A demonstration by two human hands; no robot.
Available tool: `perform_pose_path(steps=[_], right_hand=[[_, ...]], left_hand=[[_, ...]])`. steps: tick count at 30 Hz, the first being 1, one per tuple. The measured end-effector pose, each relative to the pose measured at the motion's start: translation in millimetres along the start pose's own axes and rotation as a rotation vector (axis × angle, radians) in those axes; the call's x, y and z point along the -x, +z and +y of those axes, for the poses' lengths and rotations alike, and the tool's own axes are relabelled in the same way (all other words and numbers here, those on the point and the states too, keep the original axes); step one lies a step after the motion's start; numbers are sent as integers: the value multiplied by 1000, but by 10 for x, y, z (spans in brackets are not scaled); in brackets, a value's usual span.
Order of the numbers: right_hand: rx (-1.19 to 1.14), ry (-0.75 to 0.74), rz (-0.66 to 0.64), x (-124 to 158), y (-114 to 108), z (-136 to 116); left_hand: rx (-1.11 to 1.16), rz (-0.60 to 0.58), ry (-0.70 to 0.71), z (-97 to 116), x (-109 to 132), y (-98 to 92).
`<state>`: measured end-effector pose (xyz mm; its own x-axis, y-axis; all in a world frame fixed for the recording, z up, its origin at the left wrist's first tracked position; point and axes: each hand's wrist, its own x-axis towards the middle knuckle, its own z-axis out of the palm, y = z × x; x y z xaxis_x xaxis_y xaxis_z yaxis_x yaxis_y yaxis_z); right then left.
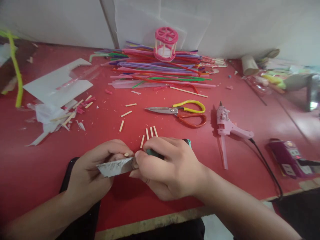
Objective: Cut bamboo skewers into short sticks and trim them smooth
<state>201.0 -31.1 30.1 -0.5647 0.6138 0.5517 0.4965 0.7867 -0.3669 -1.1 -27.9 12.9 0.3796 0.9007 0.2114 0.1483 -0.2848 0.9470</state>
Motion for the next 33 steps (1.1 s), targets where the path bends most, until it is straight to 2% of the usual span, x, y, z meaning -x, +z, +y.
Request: perform_pose_path(steps=[18, 25, 27, 30, 33], right_hand=[[-152, 72, -31, 5, 1, -10], [-158, 63, -31, -7, 10, -26], [-106, 116, -30, 5, 2, 32], [5, 251, 65, 29, -41, 170], [42, 253, 255, 37, -83, 253]], left_hand=[[43, 12, 2, 41, -16, -13], [-6, 20, -19, 90, -49, -25], [-34, 8, 19, 87, -26, -22], [-15, -47, 109, 66, 15, -14], [-20, 67, -14, 21, 27, 1]])
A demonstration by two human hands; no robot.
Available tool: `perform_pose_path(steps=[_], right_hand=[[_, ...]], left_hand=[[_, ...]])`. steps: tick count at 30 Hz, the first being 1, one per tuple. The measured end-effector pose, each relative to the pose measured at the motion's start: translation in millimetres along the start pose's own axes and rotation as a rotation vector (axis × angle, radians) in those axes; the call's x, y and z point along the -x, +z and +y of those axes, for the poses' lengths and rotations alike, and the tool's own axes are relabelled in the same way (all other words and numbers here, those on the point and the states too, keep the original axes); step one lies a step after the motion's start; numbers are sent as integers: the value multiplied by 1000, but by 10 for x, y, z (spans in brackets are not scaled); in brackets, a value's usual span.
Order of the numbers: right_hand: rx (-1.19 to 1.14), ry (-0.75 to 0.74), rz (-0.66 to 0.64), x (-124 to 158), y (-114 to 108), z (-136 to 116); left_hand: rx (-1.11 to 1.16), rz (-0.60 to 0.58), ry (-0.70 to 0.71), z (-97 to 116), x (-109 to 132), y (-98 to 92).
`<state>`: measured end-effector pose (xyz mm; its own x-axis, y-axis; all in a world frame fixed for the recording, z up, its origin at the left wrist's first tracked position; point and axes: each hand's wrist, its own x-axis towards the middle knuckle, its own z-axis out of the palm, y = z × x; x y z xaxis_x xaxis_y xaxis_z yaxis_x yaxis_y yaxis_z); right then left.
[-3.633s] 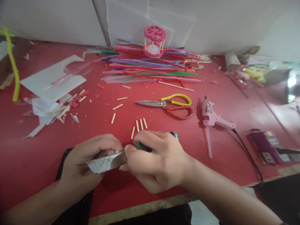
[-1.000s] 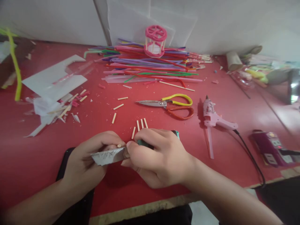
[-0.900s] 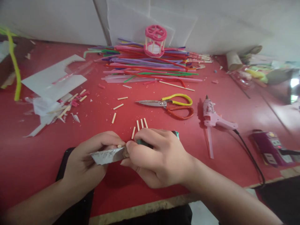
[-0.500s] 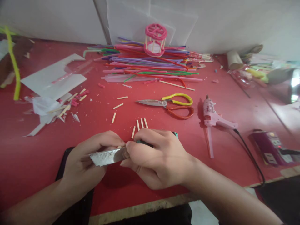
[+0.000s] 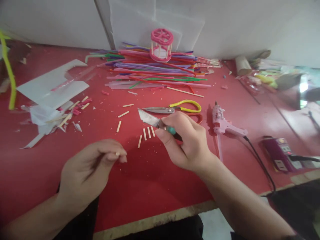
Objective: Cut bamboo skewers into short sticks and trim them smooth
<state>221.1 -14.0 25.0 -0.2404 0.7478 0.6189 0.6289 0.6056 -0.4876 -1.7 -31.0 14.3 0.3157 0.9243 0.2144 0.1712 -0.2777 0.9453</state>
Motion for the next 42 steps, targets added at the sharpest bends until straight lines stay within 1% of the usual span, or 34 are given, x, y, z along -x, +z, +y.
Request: perform_pose_path(steps=[1, 3, 6, 8, 11, 14, 16, 19, 24, 29, 33, 37, 42], right_hand=[[-2, -11, 26, -4, -2, 2], [6, -29, 7, -4, 12, -21], [3, -30, -68, 9, 53, -75], [-16, -38, -99, 19, 78, -104], [6, -86, -139, 41, 115, -134], [70, -141, -175, 77, 161, -151], [70, -175, -183, 100, 187, -156], [39, -197, -165, 118, 195, -163], [18, -178, -138, 103, 159, -183], [78, -241, -115, 78, 143, -211], [99, -280, -119, 75, 156, -252], [167, -263, -85, 86, 189, -294], [168, -265, -85, 93, 221, -310]], left_hand=[[6, 46, -64, -17, -5, 9], [86, 77, -143, -46, -26, 28], [222, 66, -214, -71, -69, 47], [269, 71, -240, -80, -92, 50], [317, 87, -252, -90, -108, 43], [420, 61, -339, -86, -108, 40], [497, 43, -390, -70, -109, 45], [562, 42, -417, -46, -117, 56], [566, 57, -415, -67, -109, 66], [471, 118, -441, -104, -79, 70], [492, 111, -444, -107, -72, 90], [519, 194, -459, -106, -71, 107], [490, 250, -471, -83, -83, 112]])
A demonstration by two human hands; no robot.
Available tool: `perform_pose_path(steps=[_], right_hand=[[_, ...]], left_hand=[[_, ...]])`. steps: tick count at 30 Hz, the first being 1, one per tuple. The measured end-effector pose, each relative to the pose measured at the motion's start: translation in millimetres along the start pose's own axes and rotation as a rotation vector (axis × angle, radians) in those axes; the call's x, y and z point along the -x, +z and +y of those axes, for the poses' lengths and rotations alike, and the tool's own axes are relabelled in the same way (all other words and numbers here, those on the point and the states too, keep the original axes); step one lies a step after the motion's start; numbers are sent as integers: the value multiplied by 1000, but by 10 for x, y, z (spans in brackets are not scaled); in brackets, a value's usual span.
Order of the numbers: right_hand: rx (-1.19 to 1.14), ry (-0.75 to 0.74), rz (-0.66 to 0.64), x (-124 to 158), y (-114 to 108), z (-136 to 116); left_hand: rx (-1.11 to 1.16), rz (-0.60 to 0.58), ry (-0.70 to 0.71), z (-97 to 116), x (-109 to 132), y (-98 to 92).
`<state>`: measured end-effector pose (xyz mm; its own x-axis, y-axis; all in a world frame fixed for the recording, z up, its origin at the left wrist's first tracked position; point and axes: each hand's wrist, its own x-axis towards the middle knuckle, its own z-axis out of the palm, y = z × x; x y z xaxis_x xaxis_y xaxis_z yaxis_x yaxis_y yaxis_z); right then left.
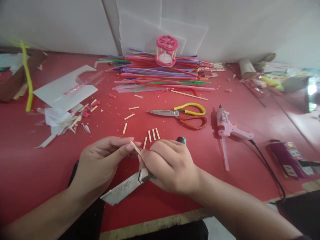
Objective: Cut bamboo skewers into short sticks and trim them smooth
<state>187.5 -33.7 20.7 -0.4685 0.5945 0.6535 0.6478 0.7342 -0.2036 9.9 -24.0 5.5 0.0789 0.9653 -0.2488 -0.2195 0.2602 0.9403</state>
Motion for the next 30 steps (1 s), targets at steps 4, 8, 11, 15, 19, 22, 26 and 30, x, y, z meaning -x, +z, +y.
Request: perform_pose_path(steps=[4, 8, 11, 15, 19, 22, 26, 30], right_hand=[[8, 10, -11, 13, 15, 11], [21, 0, -27, 27, -1, 42], [2, -9, -44, 38, -30, 79], [-88, -30, -96, 60, -61, 127], [-105, -4, -96, 44, -83, 132], [-97, 78, -128, 2, -108, 117], [-178, 110, -181, -30, -112, 90], [-203, 71, -193, -18, -72, 64]], left_hand=[[-16, 16, 83, 30, 6, 20], [-234, -91, 263, 29, 19, -3], [-452, -189, 314, 5, 16, -40], [-595, -233, 454, -8, 4, -50], [-616, -285, 493, -1, 23, -36], [-528, -261, 465, 1, 34, -47], [-423, -240, 412, 22, 17, -61], [-387, -234, 359, 41, 18, -54]])
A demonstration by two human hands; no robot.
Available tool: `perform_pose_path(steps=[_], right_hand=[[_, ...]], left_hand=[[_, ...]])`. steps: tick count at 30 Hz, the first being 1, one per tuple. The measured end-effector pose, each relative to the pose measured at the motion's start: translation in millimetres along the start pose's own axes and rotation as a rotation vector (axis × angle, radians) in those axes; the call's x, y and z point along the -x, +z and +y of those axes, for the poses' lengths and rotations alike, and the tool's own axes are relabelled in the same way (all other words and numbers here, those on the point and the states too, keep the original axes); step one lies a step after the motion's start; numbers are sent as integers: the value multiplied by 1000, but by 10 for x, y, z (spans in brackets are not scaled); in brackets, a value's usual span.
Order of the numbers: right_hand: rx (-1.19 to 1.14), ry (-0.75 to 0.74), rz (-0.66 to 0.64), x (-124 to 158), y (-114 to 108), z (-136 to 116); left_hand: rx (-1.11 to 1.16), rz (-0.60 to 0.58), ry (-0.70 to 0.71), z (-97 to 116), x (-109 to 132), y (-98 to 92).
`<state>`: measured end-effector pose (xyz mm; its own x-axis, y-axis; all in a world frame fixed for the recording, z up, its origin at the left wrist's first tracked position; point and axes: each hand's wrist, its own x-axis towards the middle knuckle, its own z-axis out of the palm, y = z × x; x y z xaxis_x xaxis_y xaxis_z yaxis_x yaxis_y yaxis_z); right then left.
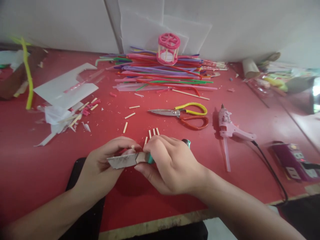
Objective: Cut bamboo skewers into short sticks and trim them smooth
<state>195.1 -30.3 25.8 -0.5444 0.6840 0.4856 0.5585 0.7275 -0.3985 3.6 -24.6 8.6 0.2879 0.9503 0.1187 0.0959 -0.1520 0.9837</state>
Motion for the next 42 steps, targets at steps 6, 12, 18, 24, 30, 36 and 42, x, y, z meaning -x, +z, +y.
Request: perform_pose_path(steps=[6, 12, 18, 24, 30, 36, 42], right_hand=[[33, 32, -6, 31, 7, -3], [21, 45, -11, 30, -3, 4], [3, 44, -14, 30, -1, 4], [-65, 57, -34, 38, -14, -2], [-107, 56, -34, 22, 2, -6], [-125, 68, -33, 21, 5, -15], [-151, 69, -44, 22, -2, -22]], left_hand=[[-133, -20, 80, -7, 30, -5], [-174, -60, 124, 6, 30, -18], [-171, -69, 121, 8, 24, -16], [-164, -96, 106, 17, 21, -18], [-174, -127, 109, -4, 30, -24], [-167, -127, 108, 5, 26, -28], [-199, -133, 127, 52, 9, -37]])
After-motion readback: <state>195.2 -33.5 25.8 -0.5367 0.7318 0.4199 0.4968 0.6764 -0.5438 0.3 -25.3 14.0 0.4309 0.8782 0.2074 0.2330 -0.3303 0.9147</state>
